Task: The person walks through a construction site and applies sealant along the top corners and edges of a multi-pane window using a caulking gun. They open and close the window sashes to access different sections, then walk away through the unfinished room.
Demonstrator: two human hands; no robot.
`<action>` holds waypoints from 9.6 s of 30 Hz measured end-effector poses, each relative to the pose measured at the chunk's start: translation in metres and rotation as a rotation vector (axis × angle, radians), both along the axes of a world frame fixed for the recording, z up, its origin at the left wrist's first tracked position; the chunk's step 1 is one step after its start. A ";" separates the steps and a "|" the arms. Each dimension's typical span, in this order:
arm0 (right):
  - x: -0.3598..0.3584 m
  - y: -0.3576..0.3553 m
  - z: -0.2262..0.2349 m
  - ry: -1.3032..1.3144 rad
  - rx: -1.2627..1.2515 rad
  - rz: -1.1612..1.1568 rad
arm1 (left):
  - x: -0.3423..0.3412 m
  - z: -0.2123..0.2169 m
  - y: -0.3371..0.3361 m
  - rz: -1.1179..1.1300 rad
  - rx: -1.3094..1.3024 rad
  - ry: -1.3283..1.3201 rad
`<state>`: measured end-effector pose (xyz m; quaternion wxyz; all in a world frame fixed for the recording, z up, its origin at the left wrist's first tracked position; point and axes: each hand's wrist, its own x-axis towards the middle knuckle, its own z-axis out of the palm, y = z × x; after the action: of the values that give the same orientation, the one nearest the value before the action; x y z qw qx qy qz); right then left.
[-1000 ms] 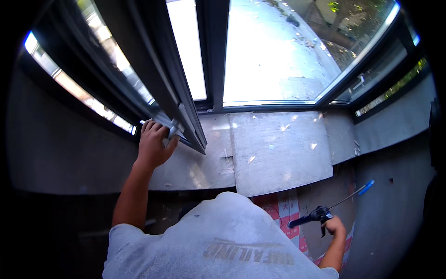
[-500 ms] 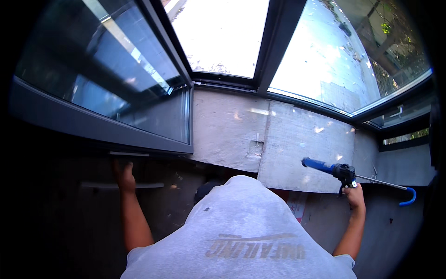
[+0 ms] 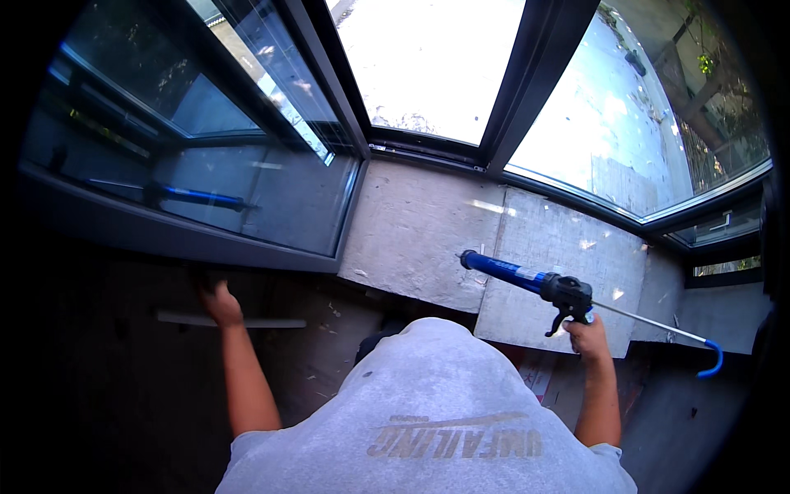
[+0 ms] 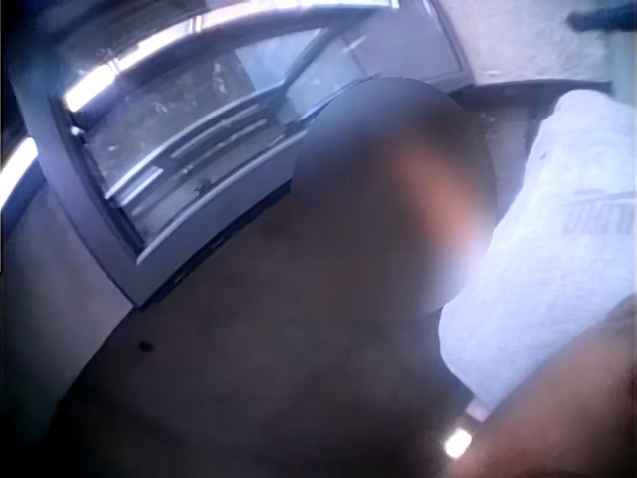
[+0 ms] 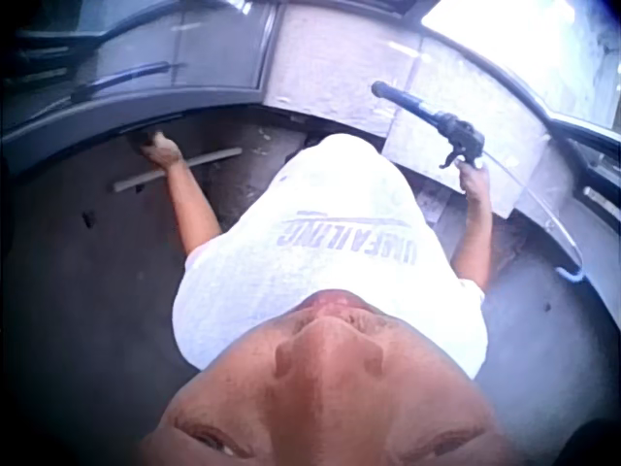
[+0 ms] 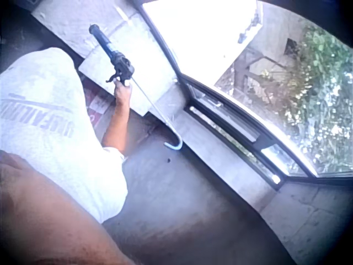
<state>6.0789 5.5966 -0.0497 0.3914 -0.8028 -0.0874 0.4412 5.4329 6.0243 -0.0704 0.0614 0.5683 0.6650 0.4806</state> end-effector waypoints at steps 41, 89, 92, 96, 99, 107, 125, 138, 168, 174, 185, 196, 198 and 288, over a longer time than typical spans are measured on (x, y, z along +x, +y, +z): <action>-0.048 -0.014 -0.056 0.860 0.645 -0.352 | 0.470 -0.006 -0.063 -0.881 -1.217 -1.296; -0.085 0.455 -0.300 0.539 0.610 -0.086 | 0.500 -0.340 0.330 -0.281 -1.051 -1.224; -0.086 0.455 -0.301 0.521 0.588 -0.094 | 0.502 -0.338 0.331 -0.281 -1.048 -1.230; -0.086 0.457 -0.298 0.474 0.580 -0.081 | 0.502 -0.343 0.336 -0.273 -1.050 -1.240; -0.087 0.459 -0.300 0.449 0.586 -0.077 | 0.500 -0.348 0.340 -0.296 -1.045 -1.250; -0.083 0.460 -0.298 0.405 0.595 -0.056 | 0.495 -0.359 0.347 -0.371 -1.075 -1.316; -0.044 0.473 -0.265 0.311 0.519 0.030 | 0.512 -0.342 0.344 -0.269 -1.049 -1.455; -0.046 0.467 -0.288 0.322 0.520 0.041 | 0.507 -0.358 0.349 -0.341 -1.027 -1.422; -0.035 0.479 -0.232 1.014 0.924 -0.106 | 0.523 -0.317 0.341 -0.212 -1.083 -1.163; -0.029 0.472 -0.237 1.115 0.897 -0.139 | 0.533 -0.322 0.340 -0.186 -1.096 -1.098; -0.007 0.331 -0.124 0.965 0.676 -0.285 | 0.563 -0.250 0.163 -0.428 -1.251 -1.183; -0.052 0.281 0.036 0.730 0.493 -0.445 | 0.534 0.006 -0.008 -1.202 -1.641 -0.618; -0.061 0.286 0.065 0.560 0.411 -0.398 | 0.530 0.016 -0.022 -1.395 -1.291 -0.435; 0.018 0.490 -0.352 0.795 0.672 -0.502 | 0.386 -0.279 -0.023 -0.960 -0.906 -0.781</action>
<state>6.0966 6.0862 -0.4020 0.7204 -0.4029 0.1243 0.5507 5.8188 6.0016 -0.3489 0.7207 0.5032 0.4074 0.2478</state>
